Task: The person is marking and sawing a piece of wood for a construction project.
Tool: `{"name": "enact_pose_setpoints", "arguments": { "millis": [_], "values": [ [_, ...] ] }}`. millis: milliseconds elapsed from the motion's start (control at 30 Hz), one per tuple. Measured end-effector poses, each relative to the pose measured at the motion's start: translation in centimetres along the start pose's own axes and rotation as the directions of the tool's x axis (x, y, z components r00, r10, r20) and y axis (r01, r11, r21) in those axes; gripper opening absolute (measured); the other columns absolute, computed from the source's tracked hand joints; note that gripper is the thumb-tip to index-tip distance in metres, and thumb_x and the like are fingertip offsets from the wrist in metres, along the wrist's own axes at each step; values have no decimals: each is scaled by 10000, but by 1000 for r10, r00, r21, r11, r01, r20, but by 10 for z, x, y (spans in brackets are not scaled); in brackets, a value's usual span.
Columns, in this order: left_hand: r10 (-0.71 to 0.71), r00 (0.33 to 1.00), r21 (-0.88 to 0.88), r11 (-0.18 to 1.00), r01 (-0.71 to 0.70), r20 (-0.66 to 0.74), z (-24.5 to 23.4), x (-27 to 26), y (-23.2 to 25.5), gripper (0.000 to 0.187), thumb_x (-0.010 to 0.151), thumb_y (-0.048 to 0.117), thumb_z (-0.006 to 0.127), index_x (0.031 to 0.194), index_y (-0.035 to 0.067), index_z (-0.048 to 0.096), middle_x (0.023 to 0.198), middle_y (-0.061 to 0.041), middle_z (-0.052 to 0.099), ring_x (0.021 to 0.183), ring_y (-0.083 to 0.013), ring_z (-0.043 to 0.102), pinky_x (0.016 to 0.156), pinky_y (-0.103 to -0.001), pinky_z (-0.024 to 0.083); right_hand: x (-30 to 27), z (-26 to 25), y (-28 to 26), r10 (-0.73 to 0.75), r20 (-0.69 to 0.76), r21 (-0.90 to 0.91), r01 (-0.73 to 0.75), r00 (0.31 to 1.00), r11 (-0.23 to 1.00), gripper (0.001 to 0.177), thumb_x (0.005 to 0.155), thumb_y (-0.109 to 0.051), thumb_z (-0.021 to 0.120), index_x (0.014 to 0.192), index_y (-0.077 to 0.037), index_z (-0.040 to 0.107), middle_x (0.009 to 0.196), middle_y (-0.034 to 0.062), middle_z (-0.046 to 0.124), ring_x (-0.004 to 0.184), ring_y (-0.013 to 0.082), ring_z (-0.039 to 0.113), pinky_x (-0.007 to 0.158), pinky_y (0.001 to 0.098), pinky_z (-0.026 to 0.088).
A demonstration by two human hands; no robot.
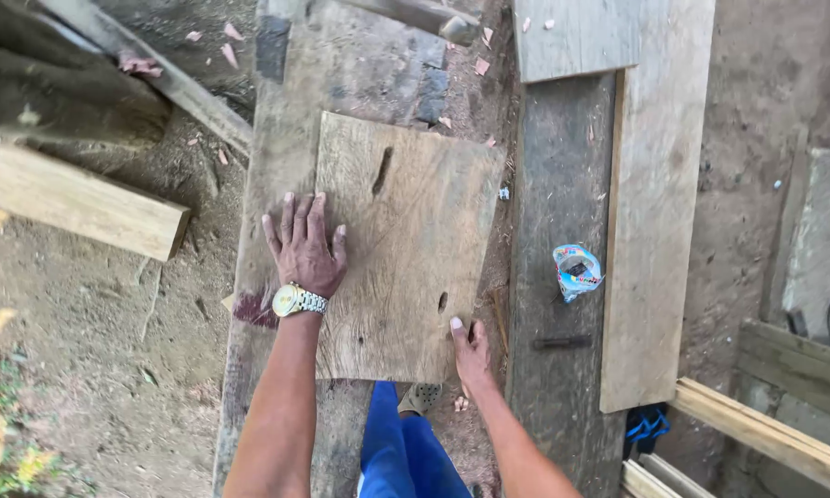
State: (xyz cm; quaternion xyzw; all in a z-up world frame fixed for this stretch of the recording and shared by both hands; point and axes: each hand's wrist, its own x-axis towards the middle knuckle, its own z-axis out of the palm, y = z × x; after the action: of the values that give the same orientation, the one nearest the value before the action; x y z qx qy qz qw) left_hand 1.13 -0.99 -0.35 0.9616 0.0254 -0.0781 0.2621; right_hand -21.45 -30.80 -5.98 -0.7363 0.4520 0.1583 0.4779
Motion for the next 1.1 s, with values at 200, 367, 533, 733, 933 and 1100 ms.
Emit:
{"name": "enact_pose_setpoints", "arguments": {
  "millis": [200,367,533,733,933,1100],
  "values": [
    [102,993,100,990,-95,-63,20,46,17,630,1030,451,541,1603,244,384,1642,-151,373,1558,-362,210,1225,-641,12,-32,-2,-29,14,52,68,-17,999,998,533,979,-445,645,1324,-52,549,1264,124,684,1143,158,580,969,298,456],
    [45,997,75,996,-40,-59,30,47,10,585,1069,469,475,1617,275,404,1707,-101,312,1595,-324,209,1257,-619,-28,-44,-28,-134,-241,-134,-372,176,961,911,541,886,-196,693,1367,-32,506,1296,189,545,1191,305,537,947,413,492],
    [40,998,76,996,-37,-48,29,46,9,592,1045,467,486,1594,253,434,1702,-84,319,1589,-312,221,1263,-606,-22,8,-9,-319,-751,-129,-359,676,648,644,491,986,-161,693,1401,8,494,1367,189,546,1304,335,552,1137,454,457],
    [32,998,97,995,-27,-51,35,50,4,611,1015,491,476,1578,254,435,1691,-88,309,1571,-314,226,1246,-600,-30,78,89,-493,-922,255,-478,867,293,143,638,871,-235,749,1408,1,497,1370,188,577,1284,345,539,1113,507,400],
    [18,999,95,995,-15,-33,36,51,2,607,1029,510,460,1583,267,417,1695,-73,301,1583,-302,203,1254,-606,-34,112,124,-558,-359,637,-688,713,682,133,307,935,-162,638,1214,-79,538,1091,164,678,968,298,687,838,469,548],
    [14,1000,90,996,-15,13,30,46,5,599,1051,516,460,1595,273,401,1708,-71,301,1601,-296,194,1263,-606,-24,137,94,-536,-556,602,-646,758,574,83,233,932,-167,676,1112,-53,582,890,150,707,777,282,723,615,447,588]
  ]
}}
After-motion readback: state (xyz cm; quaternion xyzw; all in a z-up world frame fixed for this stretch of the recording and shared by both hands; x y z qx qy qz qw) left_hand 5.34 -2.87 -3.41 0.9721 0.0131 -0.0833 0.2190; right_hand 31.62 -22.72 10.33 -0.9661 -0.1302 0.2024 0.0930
